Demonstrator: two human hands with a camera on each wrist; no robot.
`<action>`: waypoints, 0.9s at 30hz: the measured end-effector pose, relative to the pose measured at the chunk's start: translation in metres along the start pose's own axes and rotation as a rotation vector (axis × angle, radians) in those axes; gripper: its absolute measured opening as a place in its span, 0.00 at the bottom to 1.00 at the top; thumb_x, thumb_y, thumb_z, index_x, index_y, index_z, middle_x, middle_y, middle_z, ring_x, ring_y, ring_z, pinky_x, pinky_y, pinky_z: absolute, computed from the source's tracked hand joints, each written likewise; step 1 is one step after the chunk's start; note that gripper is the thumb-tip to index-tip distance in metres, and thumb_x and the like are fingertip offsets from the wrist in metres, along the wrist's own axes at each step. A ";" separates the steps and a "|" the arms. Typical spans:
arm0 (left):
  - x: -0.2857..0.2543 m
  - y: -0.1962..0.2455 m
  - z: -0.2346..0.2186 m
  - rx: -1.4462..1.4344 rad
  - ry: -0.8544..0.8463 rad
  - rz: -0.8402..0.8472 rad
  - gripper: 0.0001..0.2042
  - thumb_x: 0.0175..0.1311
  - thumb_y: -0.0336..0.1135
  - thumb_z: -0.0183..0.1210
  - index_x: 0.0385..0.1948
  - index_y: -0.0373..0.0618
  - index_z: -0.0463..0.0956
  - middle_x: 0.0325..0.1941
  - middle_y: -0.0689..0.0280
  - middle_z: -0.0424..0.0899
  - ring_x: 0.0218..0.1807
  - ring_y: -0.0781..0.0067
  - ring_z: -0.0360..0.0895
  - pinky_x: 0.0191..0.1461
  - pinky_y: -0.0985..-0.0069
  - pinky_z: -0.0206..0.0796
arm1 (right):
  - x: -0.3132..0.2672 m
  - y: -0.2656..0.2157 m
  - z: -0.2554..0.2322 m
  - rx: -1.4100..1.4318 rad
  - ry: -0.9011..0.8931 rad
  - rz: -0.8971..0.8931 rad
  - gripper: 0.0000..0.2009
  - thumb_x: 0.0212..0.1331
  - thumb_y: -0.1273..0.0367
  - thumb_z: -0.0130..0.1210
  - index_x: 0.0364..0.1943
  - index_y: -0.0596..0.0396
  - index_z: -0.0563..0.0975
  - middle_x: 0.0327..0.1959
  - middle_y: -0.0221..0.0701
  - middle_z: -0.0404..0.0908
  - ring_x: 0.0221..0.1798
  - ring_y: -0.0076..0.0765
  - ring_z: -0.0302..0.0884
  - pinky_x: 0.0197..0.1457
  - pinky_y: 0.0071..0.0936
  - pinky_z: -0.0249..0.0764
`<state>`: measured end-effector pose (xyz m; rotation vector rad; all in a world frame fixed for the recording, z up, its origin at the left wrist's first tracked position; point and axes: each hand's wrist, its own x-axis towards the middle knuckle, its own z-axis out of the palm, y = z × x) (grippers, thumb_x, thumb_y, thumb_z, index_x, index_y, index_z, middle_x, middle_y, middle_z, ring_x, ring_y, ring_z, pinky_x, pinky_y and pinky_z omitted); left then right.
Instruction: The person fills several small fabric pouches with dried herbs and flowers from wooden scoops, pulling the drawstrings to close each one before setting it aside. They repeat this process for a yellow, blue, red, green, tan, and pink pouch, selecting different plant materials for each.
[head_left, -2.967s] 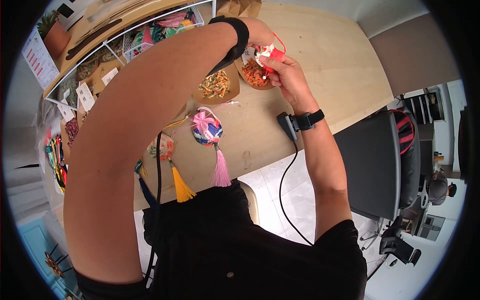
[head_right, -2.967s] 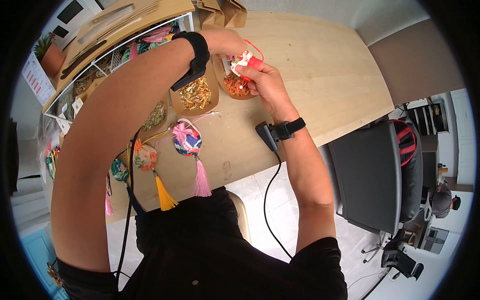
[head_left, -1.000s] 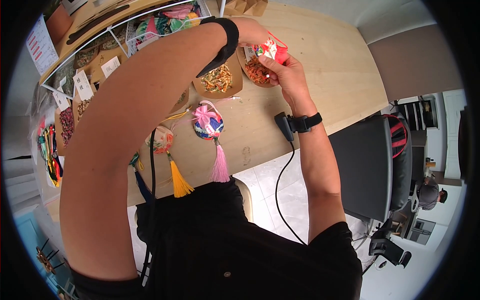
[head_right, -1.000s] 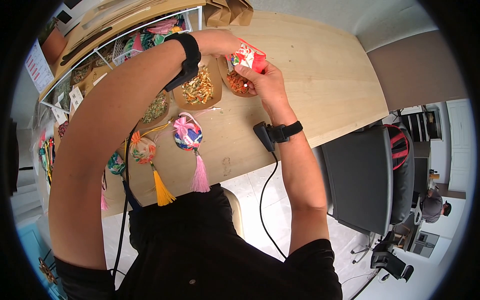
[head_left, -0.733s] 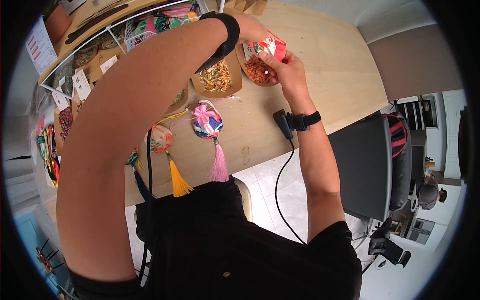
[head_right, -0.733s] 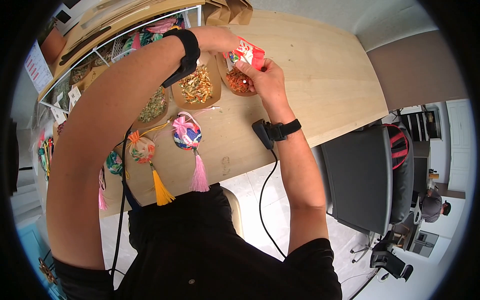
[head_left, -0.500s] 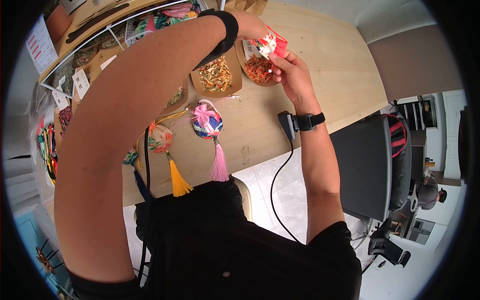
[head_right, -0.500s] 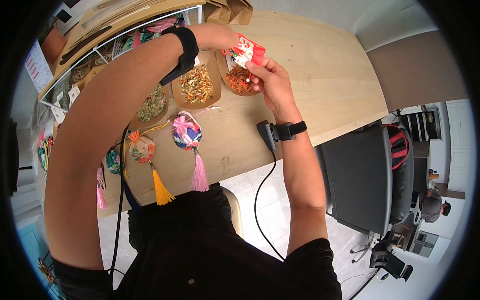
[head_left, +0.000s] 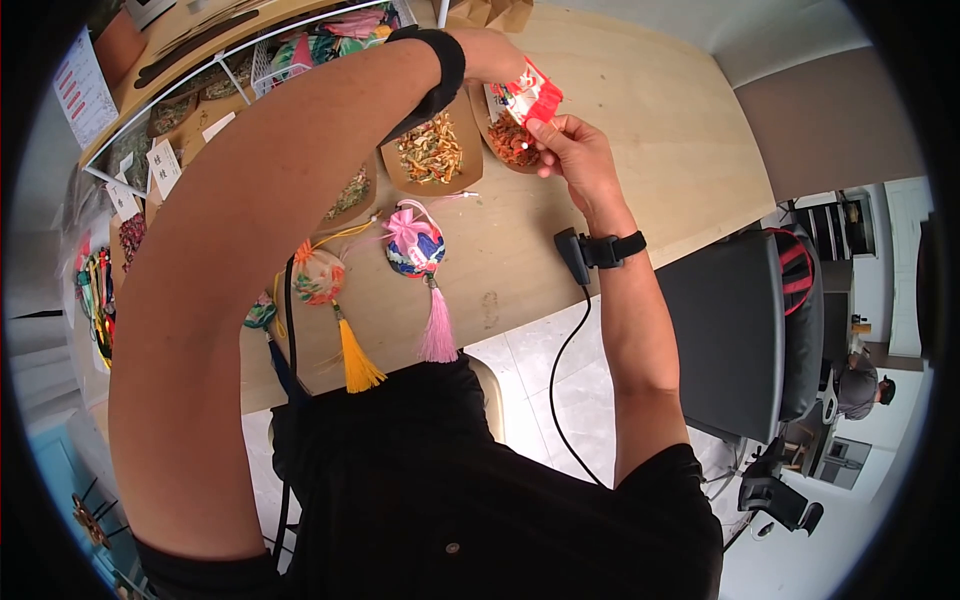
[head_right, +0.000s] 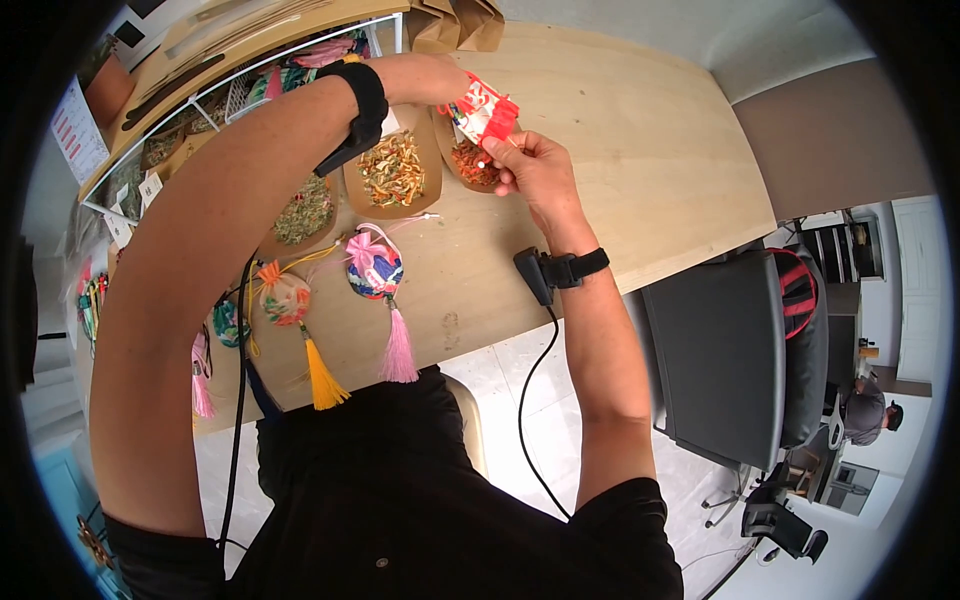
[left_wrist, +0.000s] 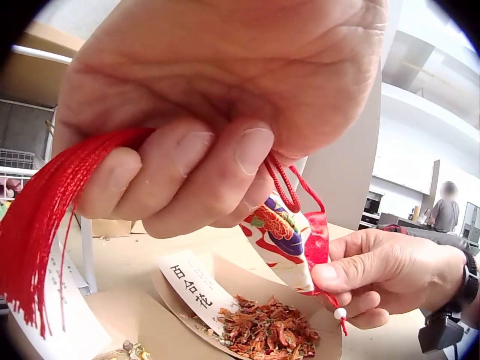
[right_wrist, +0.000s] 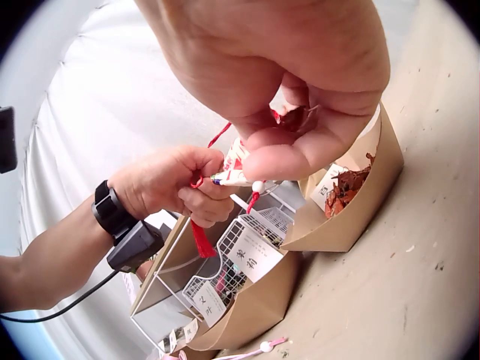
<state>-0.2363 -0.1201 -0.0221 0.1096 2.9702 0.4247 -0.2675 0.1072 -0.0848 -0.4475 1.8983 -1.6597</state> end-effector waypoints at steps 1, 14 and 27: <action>0.002 -0.012 0.004 -0.029 0.042 0.062 0.14 0.61 0.33 0.51 0.35 0.32 0.84 0.31 0.45 0.86 0.30 0.50 0.83 0.33 0.55 0.73 | 0.002 0.002 -0.001 -0.017 0.009 -0.017 0.10 0.69 0.67 0.67 0.43 0.61 0.84 0.28 0.25 0.82 0.23 0.16 0.72 0.24 0.18 0.71; 0.019 -0.059 -0.005 -0.283 0.150 -0.076 0.17 0.68 0.39 0.49 0.26 0.30 0.72 0.19 0.56 0.73 0.20 0.65 0.68 0.26 0.60 0.60 | 0.002 -0.002 -0.009 -0.323 0.108 -0.086 0.06 0.67 0.74 0.64 0.44 0.60 0.86 0.36 0.29 0.88 0.33 0.20 0.83 0.34 0.22 0.79; -0.005 -0.025 -0.019 0.250 0.135 0.145 0.14 0.68 0.34 0.50 0.35 0.32 0.82 0.31 0.45 0.84 0.32 0.54 0.84 0.36 0.59 0.74 | -0.005 -0.004 -0.012 -0.218 0.149 -0.263 0.11 0.71 0.74 0.60 0.53 0.62 0.85 0.46 0.34 0.89 0.45 0.26 0.86 0.49 0.26 0.82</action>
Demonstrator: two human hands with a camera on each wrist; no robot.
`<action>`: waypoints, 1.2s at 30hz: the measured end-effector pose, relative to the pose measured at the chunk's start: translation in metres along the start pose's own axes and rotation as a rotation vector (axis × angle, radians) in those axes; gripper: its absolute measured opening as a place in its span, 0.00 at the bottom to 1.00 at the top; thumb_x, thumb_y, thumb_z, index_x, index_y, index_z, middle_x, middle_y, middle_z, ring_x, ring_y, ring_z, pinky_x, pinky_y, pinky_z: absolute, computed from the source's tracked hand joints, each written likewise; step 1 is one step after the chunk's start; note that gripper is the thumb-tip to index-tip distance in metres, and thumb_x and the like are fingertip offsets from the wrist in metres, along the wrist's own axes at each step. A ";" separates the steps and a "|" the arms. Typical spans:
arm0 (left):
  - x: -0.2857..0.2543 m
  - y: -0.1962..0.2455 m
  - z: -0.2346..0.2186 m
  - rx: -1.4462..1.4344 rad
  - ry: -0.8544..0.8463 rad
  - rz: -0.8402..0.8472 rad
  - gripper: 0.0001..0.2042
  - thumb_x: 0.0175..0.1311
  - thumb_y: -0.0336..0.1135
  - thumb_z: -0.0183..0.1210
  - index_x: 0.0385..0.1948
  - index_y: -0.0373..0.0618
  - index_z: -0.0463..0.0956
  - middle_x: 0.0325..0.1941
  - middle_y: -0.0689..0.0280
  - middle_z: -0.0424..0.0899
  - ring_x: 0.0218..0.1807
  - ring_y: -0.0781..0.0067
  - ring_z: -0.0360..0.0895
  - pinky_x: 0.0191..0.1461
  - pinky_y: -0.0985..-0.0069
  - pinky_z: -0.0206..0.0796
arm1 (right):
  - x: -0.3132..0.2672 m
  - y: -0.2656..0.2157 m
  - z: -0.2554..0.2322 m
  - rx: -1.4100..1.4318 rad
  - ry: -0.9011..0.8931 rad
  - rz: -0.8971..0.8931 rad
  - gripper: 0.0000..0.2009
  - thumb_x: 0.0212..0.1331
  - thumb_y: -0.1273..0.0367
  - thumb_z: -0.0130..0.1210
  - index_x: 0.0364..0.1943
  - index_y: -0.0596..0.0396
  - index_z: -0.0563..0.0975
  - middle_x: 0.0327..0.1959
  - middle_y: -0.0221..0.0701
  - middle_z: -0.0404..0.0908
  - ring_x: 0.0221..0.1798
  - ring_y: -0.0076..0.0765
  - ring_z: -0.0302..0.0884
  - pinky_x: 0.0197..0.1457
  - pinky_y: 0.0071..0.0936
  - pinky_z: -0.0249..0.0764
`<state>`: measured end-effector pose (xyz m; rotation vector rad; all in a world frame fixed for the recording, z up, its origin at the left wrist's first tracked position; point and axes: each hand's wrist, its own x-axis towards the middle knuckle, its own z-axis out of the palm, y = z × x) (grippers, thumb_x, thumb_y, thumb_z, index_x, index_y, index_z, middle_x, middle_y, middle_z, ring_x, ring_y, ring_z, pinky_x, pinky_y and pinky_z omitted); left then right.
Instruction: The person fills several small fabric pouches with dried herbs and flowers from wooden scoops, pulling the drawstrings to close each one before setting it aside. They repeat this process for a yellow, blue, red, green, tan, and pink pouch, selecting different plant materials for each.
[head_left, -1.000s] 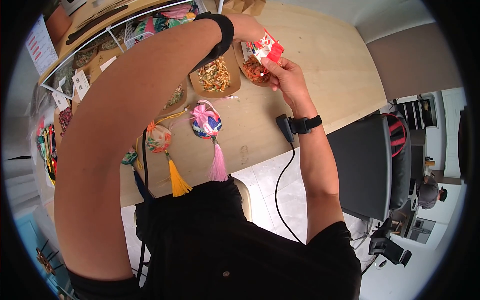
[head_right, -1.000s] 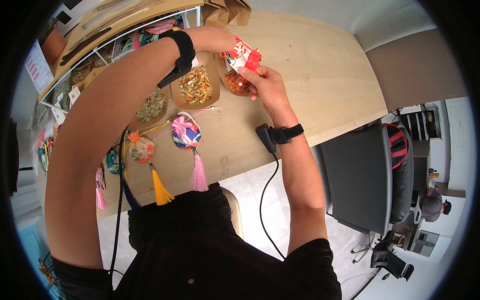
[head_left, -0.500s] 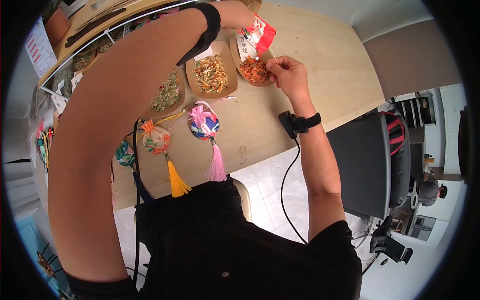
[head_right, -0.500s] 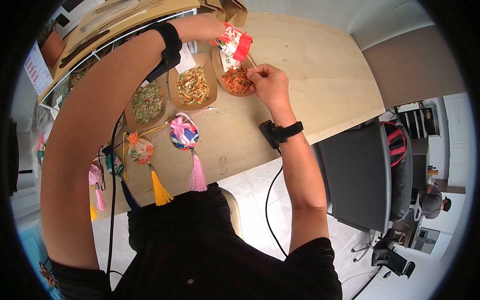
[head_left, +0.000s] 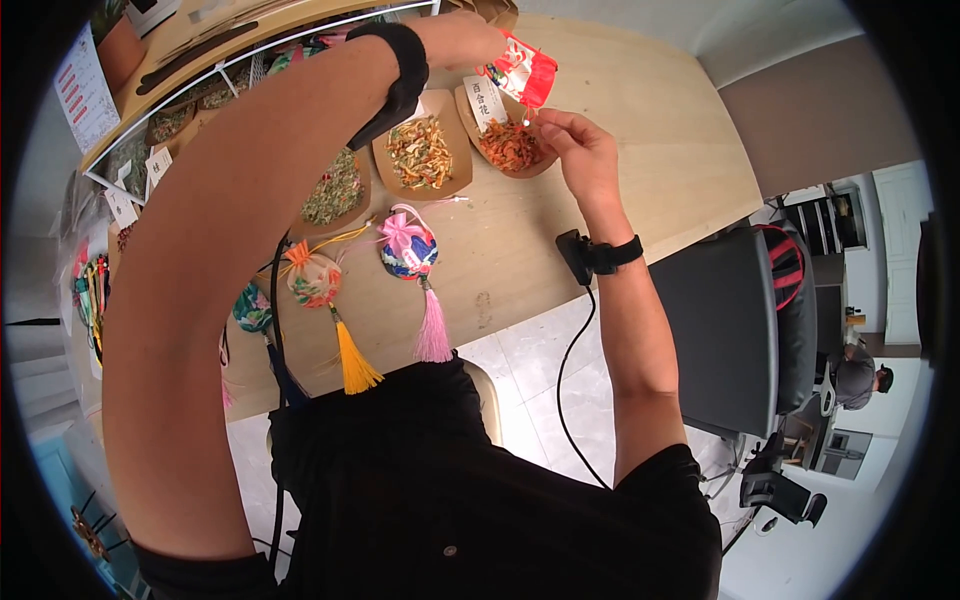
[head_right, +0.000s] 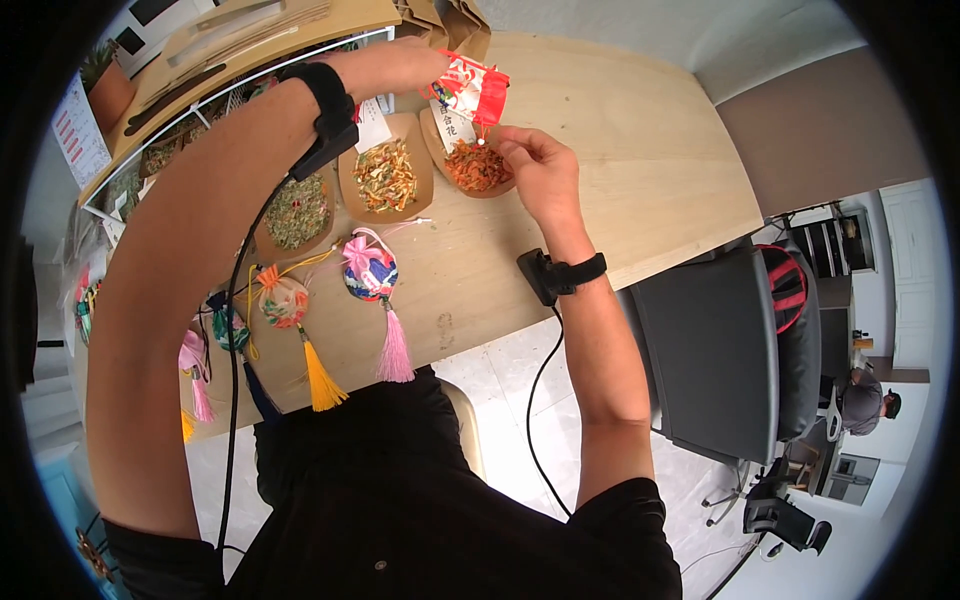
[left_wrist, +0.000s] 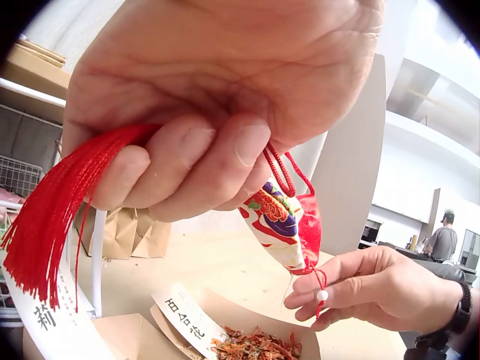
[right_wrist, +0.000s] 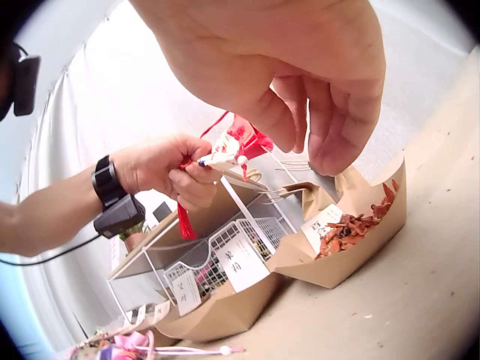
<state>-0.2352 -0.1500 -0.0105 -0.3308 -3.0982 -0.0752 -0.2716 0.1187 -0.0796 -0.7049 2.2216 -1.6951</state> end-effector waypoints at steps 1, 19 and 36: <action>-0.001 0.001 0.002 0.069 0.000 0.035 0.14 0.68 0.34 0.51 0.36 0.33 0.82 0.32 0.45 0.85 0.35 0.53 0.86 0.37 0.60 0.76 | -0.003 -0.008 0.000 0.042 0.011 0.011 0.11 0.71 0.72 0.60 0.53 0.62 0.85 0.45 0.34 0.89 0.44 0.25 0.85 0.48 0.25 0.82; -0.092 0.060 0.026 -1.053 -0.083 -0.455 0.20 0.73 0.50 0.53 0.36 0.40 0.80 0.32 0.68 0.80 0.33 0.78 0.76 0.37 0.76 0.69 | -0.041 -0.076 0.025 0.361 -0.042 0.089 0.11 0.74 0.63 0.58 0.39 0.57 0.82 0.32 0.30 0.86 0.29 0.22 0.81 0.32 0.20 0.76; -0.327 0.156 0.006 -1.532 0.804 -0.646 0.08 0.72 0.30 0.60 0.45 0.38 0.83 0.28 0.75 0.79 0.29 0.86 0.73 0.34 0.80 0.67 | -0.150 -0.165 0.125 0.392 -0.590 -0.030 0.13 0.74 0.70 0.60 0.57 0.60 0.81 0.33 0.24 0.85 0.25 0.14 0.75 0.27 0.17 0.68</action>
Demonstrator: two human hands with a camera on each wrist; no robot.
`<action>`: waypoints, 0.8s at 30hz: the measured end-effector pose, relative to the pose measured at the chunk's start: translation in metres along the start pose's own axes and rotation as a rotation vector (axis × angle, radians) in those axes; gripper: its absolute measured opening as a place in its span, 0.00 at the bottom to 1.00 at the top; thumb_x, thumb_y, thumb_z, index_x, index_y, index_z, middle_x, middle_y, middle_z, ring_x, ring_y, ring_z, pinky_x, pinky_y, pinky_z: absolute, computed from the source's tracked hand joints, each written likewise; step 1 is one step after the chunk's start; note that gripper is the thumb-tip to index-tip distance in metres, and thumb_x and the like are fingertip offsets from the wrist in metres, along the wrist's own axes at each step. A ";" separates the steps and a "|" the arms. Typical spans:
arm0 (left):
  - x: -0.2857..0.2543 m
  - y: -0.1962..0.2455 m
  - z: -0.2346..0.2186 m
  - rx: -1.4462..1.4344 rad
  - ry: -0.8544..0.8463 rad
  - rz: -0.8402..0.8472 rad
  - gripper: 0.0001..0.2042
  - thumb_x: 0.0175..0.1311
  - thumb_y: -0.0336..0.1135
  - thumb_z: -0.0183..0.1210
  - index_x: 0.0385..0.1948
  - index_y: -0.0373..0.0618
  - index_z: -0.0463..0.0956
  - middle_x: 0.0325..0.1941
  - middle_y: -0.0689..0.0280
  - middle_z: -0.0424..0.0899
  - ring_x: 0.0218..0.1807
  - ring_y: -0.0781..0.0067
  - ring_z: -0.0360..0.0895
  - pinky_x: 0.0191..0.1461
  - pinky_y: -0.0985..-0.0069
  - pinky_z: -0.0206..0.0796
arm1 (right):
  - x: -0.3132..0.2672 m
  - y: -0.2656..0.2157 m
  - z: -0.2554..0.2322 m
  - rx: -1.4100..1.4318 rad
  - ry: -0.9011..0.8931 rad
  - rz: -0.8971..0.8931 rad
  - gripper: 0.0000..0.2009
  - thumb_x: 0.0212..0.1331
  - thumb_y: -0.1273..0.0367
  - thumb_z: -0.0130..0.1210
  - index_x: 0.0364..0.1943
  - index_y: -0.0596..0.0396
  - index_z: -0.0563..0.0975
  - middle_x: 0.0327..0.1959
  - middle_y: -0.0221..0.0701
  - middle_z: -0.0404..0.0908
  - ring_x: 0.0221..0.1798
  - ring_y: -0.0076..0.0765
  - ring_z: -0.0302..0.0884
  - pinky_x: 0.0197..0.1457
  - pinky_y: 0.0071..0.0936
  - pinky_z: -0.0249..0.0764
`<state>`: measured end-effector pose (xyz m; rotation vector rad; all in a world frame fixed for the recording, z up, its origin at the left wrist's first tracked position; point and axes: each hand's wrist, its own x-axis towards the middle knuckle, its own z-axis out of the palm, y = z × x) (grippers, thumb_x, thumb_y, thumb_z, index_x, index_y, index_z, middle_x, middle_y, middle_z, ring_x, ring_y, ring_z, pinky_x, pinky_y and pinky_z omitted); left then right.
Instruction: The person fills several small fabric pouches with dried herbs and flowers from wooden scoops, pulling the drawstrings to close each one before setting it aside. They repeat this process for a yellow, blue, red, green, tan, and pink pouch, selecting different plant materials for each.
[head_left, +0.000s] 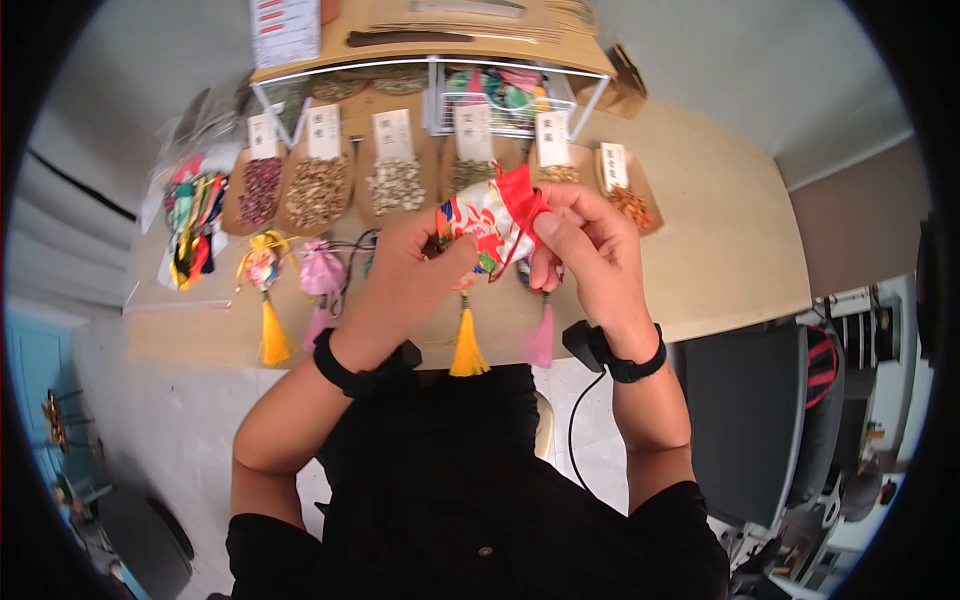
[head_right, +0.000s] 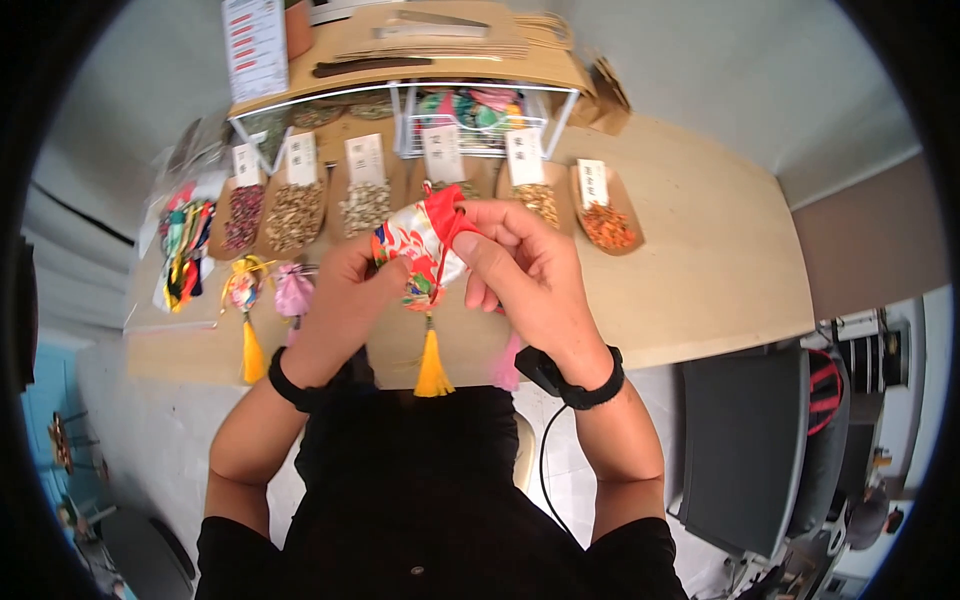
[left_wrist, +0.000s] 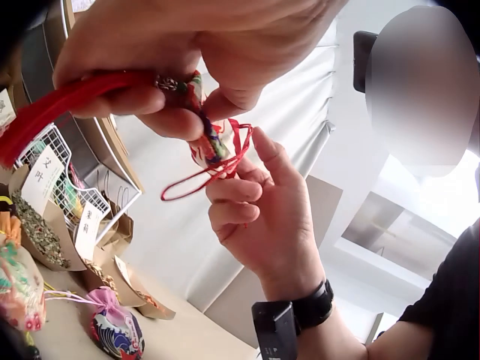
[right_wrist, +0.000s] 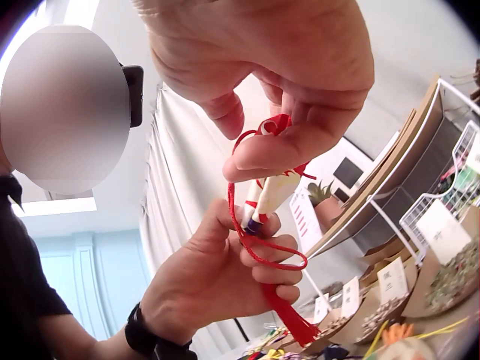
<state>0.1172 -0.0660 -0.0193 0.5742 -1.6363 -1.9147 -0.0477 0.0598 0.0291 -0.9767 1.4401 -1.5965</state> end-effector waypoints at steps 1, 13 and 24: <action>-0.010 0.000 -0.004 0.022 0.061 0.043 0.08 0.71 0.29 0.60 0.47 0.38 0.83 0.28 0.75 0.79 0.30 0.85 0.75 0.36 0.80 0.68 | 0.002 0.002 0.009 -0.005 -0.024 0.005 0.13 0.74 0.69 0.60 0.56 0.60 0.81 0.33 0.24 0.85 0.25 0.14 0.76 0.27 0.16 0.68; -0.068 0.011 -0.069 -0.086 0.015 -0.019 0.17 0.67 0.32 0.68 0.55 0.42 0.76 0.41 0.72 0.83 0.42 0.86 0.79 0.45 0.81 0.73 | 0.012 0.014 0.097 -0.268 -0.102 -0.175 0.07 0.69 0.71 0.66 0.43 0.61 0.84 0.32 0.27 0.88 0.29 0.16 0.77 0.33 0.20 0.73; -0.085 0.029 -0.082 -0.174 0.174 -0.111 0.09 0.70 0.31 0.66 0.48 0.42 0.80 0.31 0.77 0.81 0.27 0.93 0.71 0.27 0.85 0.61 | 0.020 0.025 0.134 -0.189 0.025 -0.092 0.04 0.72 0.72 0.63 0.40 0.58 0.82 0.27 0.18 0.79 0.28 0.07 0.67 0.30 0.13 0.62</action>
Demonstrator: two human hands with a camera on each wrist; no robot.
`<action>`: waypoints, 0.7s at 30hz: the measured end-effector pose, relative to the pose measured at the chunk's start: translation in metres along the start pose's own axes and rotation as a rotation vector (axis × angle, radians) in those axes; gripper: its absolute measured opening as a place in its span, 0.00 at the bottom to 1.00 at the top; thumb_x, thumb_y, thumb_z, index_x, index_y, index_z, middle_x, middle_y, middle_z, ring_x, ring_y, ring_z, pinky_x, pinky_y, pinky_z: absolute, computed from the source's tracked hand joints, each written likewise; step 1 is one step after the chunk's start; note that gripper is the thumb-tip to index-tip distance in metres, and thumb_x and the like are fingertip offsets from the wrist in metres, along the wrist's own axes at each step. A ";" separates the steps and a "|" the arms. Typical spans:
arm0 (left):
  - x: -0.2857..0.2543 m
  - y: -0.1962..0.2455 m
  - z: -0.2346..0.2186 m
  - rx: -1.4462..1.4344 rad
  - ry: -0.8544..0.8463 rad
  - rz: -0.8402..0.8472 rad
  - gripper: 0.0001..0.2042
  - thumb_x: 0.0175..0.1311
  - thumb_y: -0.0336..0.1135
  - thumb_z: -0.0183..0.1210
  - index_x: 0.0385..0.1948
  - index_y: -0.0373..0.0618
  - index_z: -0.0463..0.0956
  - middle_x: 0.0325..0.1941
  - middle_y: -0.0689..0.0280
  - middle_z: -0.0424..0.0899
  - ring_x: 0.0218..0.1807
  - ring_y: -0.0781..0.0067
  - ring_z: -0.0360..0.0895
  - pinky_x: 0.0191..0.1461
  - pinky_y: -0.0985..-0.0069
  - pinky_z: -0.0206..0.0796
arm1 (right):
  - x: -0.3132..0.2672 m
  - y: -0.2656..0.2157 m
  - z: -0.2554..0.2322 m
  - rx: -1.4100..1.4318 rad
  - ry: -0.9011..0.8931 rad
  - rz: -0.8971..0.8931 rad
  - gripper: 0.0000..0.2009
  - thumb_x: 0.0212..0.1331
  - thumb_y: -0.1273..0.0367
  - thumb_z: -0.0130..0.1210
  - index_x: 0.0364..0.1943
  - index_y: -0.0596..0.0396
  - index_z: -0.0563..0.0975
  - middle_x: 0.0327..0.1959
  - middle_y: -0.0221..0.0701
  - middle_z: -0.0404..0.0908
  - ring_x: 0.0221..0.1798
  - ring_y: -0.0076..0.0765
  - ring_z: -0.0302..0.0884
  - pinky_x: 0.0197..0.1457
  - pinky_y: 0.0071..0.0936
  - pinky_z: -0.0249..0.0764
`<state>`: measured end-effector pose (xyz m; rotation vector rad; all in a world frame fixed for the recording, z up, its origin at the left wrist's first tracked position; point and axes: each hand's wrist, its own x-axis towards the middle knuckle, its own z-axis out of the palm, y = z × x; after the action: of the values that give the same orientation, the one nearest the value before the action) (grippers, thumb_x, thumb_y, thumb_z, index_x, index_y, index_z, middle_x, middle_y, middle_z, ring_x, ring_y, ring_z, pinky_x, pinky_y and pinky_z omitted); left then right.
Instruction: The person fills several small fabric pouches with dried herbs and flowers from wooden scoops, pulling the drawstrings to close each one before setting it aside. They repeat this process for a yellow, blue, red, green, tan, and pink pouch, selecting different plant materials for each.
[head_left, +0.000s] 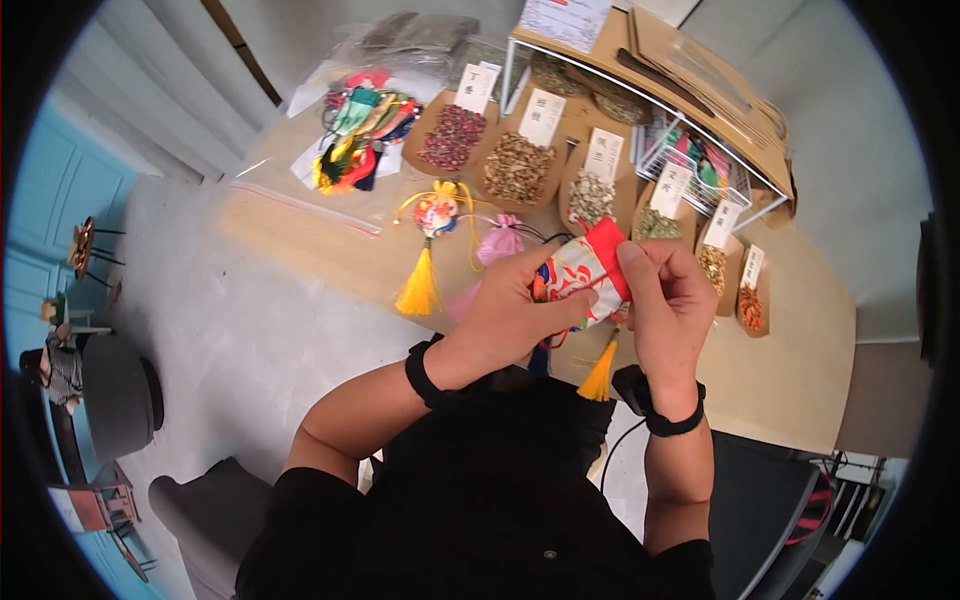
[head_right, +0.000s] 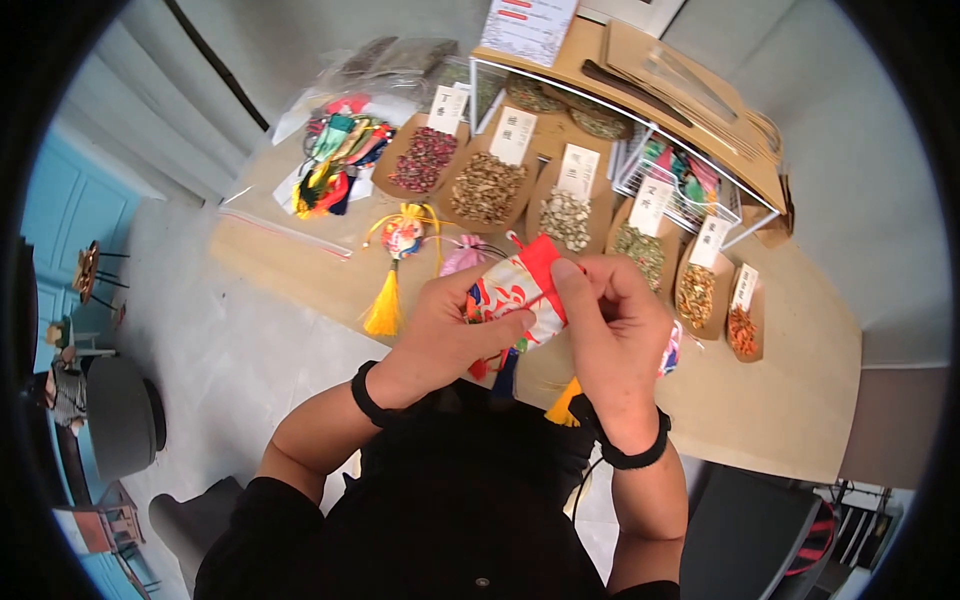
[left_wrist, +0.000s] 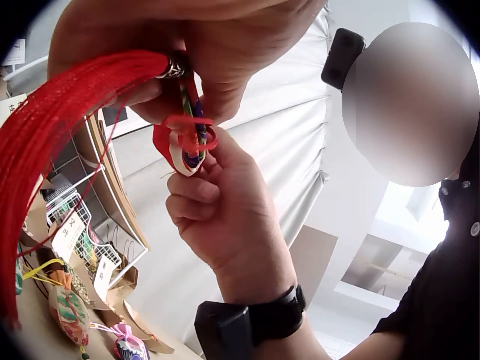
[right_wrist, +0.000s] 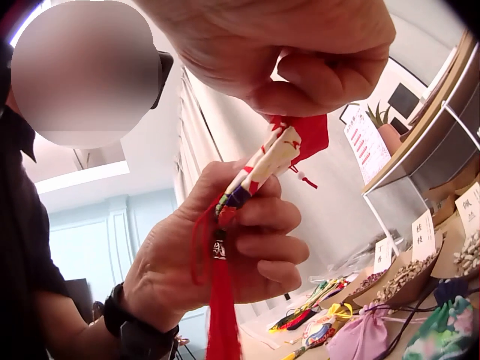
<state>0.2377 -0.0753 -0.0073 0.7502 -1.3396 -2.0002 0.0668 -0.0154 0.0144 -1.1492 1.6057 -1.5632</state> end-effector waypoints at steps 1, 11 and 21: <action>-0.003 -0.001 -0.006 0.003 -0.003 -0.007 0.09 0.71 0.31 0.66 0.49 0.42 0.80 0.31 0.77 0.81 0.27 0.93 0.71 0.27 0.86 0.61 | 0.000 0.000 0.003 -0.005 -0.014 0.014 0.04 0.72 0.72 0.63 0.40 0.58 0.82 0.27 0.18 0.79 0.28 0.07 0.67 0.30 0.13 0.62; -0.036 0.023 -0.099 0.173 0.388 0.052 0.12 0.69 0.29 0.67 0.52 0.42 0.83 0.41 0.72 0.89 0.38 0.87 0.82 0.44 0.81 0.75 | -0.006 0.008 -0.009 0.034 -0.093 0.073 0.05 0.73 0.72 0.61 0.45 0.59 0.82 0.29 0.25 0.83 0.25 0.13 0.73 0.26 0.14 0.67; -0.019 0.039 -0.243 0.472 0.672 -0.024 0.17 0.67 0.33 0.68 0.56 0.41 0.83 0.42 0.71 0.89 0.37 0.85 0.82 0.43 0.82 0.72 | -0.043 0.070 -0.114 -0.082 0.169 0.140 0.06 0.74 0.67 0.61 0.43 0.55 0.82 0.23 0.25 0.82 0.18 0.13 0.66 0.21 0.15 0.60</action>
<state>0.4362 -0.2165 -0.0485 1.4930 -1.3694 -1.2503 -0.0269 0.0691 -0.0474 -0.9449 1.8349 -1.5500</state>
